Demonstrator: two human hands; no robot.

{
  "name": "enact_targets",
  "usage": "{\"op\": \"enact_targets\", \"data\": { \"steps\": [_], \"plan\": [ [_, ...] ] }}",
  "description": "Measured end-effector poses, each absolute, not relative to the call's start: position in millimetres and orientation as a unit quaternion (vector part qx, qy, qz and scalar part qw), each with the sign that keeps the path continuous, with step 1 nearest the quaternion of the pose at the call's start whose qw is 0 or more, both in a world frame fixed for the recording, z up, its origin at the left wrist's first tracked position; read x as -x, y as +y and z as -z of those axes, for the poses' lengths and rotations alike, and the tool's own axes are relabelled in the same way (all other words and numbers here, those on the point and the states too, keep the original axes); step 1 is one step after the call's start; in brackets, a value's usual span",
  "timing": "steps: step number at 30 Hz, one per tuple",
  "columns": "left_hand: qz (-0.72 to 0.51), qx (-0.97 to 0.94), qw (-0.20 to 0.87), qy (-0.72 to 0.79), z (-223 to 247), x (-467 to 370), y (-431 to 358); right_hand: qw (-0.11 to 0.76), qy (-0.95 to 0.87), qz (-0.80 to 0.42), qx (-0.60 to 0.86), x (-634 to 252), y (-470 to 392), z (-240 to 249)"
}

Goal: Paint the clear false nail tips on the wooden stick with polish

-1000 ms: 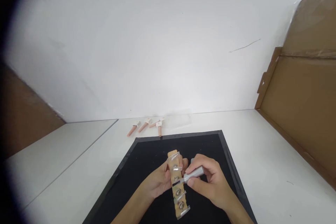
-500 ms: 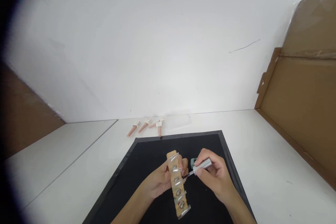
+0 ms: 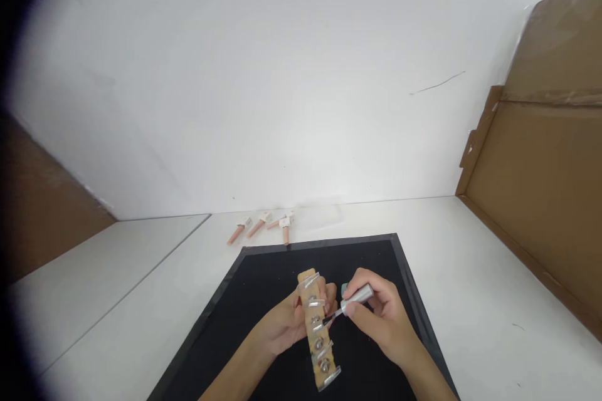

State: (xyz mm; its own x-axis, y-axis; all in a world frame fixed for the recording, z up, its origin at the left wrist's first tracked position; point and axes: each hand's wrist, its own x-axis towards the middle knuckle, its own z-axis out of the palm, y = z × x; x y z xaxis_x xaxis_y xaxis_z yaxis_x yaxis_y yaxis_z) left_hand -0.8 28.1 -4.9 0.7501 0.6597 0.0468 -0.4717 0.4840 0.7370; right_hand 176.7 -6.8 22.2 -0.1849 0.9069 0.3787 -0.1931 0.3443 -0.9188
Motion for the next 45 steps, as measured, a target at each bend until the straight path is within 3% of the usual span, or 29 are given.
{"op": "enact_targets", "data": {
  "steps": [10,17,32,45],
  "plan": [
    [-0.341,-0.36,0.864,0.087,14.4,6.3,28.4,0.617,-0.52,-0.504,0.31,-175.5,-6.3,-23.0],
    [-0.345,-0.338,0.866,0.127,12.7,5.5,29.5,0.571,-0.559,-0.541,0.26,-174.0,-7.6,-22.7],
    [-0.346,-0.331,0.866,0.143,17.7,3.1,33.2,0.521,-0.638,-0.503,0.261,-175.1,-11.4,-26.0],
    [-0.345,-0.329,0.869,0.132,16.3,6.1,30.1,0.559,-0.603,-0.492,0.286,-180.7,-6.5,-14.5]
  ]
}}
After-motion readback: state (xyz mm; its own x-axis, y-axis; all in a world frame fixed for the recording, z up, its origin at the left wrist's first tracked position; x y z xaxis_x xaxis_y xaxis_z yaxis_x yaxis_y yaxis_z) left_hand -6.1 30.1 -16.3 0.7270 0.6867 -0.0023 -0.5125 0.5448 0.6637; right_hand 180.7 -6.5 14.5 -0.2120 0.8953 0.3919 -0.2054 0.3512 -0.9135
